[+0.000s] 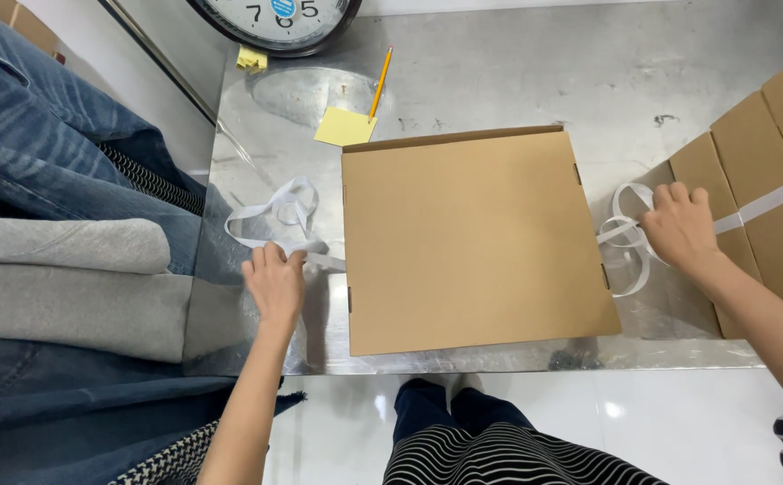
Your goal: The person places a pink garment in a plastic bag into a cardboard box, closes the lid, and ties the box with a white ribbon. The ribbon is wrapped around the box and tied into a bow on top.
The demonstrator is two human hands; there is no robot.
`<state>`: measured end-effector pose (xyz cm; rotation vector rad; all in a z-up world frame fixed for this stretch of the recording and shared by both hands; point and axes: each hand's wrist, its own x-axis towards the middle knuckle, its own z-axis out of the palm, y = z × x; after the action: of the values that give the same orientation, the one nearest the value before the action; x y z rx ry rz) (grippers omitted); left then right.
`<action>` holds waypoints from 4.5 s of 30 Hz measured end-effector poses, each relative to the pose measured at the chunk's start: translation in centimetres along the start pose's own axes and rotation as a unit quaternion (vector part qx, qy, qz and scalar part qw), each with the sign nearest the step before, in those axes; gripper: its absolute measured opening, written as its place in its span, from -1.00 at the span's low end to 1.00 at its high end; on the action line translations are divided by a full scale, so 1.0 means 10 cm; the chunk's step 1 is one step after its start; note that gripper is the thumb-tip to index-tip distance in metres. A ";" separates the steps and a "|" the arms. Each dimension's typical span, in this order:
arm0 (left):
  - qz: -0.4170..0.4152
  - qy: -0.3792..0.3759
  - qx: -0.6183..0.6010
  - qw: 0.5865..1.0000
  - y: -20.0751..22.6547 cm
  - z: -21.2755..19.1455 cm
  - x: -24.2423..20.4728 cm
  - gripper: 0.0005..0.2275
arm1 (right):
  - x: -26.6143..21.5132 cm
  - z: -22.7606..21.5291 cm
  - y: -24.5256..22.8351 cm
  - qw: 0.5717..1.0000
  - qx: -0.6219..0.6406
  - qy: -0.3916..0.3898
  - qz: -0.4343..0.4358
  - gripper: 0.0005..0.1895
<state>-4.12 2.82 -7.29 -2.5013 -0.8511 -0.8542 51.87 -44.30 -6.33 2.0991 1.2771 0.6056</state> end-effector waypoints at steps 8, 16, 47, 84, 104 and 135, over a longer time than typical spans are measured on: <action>-0.174 -0.205 -0.009 0.963 0.04 -0.03 -0.02 -0.75 | 0.17 -0.25 0.09 0.963 0.106 -0.208 0.134 -0.59; -0.455 -0.197 -0.459 0.737 0.44 -0.12 0.17 -0.62 | 0.25 -0.96 0.04 0.745 0.593 -0.142 0.271 -0.57; -0.074 -0.342 -0.397 0.848 1.70 -1.17 1.79 -0.28 | 0.91 -2.51 0.07 0.426 0.897 -0.020 0.115 -0.54; -0.088 -0.351 -0.631 0.687 1.46 -0.57 1.71 -0.51 | 1.82 -3.22 -0.38 0.448 0.841 -0.266 -0.146 -0.43; -0.091 -0.394 -0.623 0.670 1.23 -0.79 1.99 -0.58 | 2.03 -3.90 -0.43 0.552 0.808 -0.192 -0.070 -0.46; -0.152 -0.527 -0.565 0.616 1.54 -0.39 1.86 -0.52 | 2.37 -2.60 -1.30 0.481 0.859 -0.177 -0.013 -0.49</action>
<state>15.95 -2.81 5.52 -4.1795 -1.3431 0.4517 37.12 -11.76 4.90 3.0585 1.7484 -2.0327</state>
